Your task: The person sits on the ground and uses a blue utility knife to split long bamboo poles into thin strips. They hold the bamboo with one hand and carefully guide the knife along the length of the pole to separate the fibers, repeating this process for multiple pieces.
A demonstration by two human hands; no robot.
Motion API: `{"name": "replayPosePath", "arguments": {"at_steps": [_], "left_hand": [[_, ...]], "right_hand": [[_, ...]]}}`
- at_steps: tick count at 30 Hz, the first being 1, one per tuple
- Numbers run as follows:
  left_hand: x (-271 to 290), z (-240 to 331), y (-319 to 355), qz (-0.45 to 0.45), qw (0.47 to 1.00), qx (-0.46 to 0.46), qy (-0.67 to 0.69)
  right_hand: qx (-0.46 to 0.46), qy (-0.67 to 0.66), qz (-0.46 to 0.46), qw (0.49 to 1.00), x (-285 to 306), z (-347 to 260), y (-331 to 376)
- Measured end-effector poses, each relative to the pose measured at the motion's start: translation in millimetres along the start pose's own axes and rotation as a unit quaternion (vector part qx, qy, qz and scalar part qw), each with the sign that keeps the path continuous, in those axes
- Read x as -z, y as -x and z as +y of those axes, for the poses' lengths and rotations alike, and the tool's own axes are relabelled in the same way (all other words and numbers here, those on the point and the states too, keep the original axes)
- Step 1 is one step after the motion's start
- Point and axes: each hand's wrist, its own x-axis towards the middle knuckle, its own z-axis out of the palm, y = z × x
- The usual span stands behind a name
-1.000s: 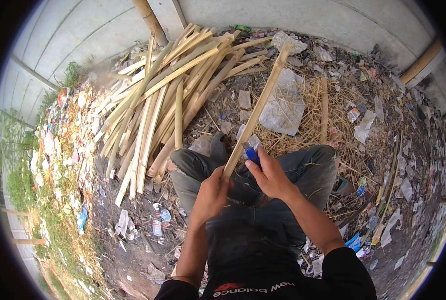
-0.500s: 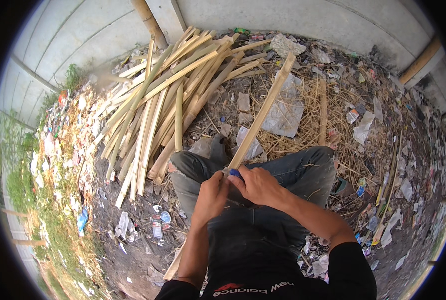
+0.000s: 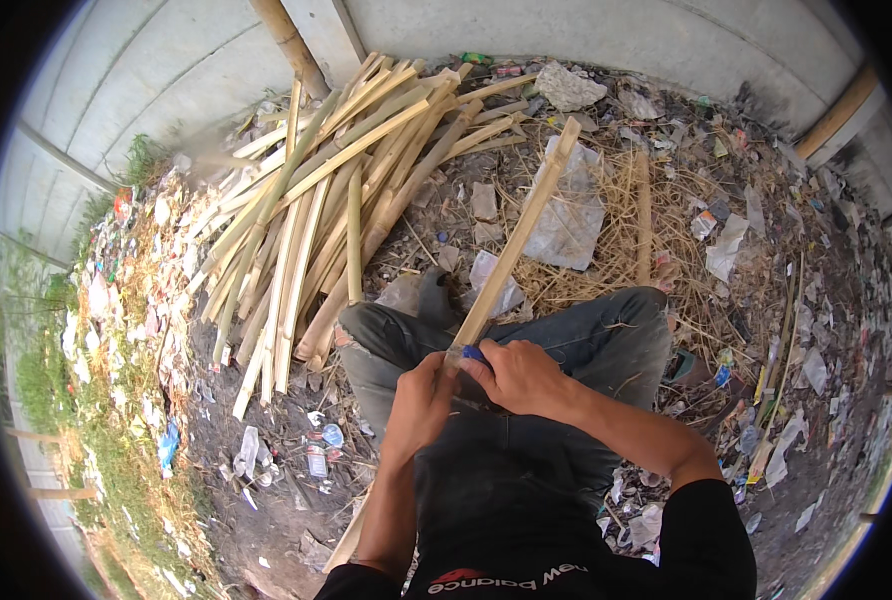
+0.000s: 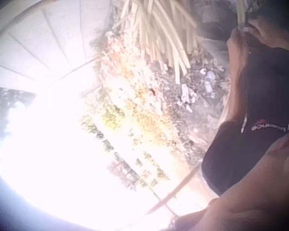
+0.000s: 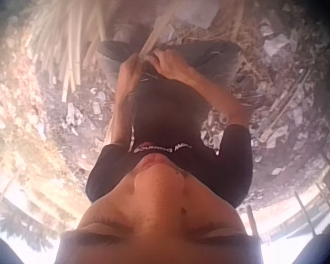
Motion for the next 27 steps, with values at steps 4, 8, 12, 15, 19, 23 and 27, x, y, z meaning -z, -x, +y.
{"name": "replayPosePath", "arguments": {"at_steps": [4, 8, 12, 15, 19, 23, 27], "left_hand": [[9.6, -6.6, 16.9, -0.025, 0.998, 0.031, -0.056], [3.1, -5.9, 27.5, -0.030, 0.999, 0.021, -0.025], [-5.5, -10.3, 12.2, 0.001, 1.000, 0.007, -0.019], [-1.4, -6.0, -0.7, 0.025, 1.000, 0.009, 0.000], [7.2, -2.6, -8.5, 0.020, 0.999, 0.032, 0.023], [9.1, -0.7, -11.9, 0.012, 0.998, 0.040, 0.042], [7.5, -5.4, -13.3, 0.007, 0.998, 0.036, 0.051]], "right_hand": [[-0.058, 0.022, 0.117, 0.991, 29.6, 58.2, -27.3], [-0.044, -0.014, 0.092, 0.995, 50.0, 74.1, -20.4], [-0.005, -0.074, 0.127, 0.989, 35.1, 45.1, 0.9], [0.048, -0.091, 0.158, 0.982, 40.5, 34.2, 4.1], [0.118, -0.073, 0.119, 0.983, 39.5, 29.9, 7.7], [0.030, -0.118, 0.096, 0.988, 36.9, 22.0, 16.3], [0.096, -0.186, 0.136, 0.968, 24.5, 36.5, 11.8]]}}
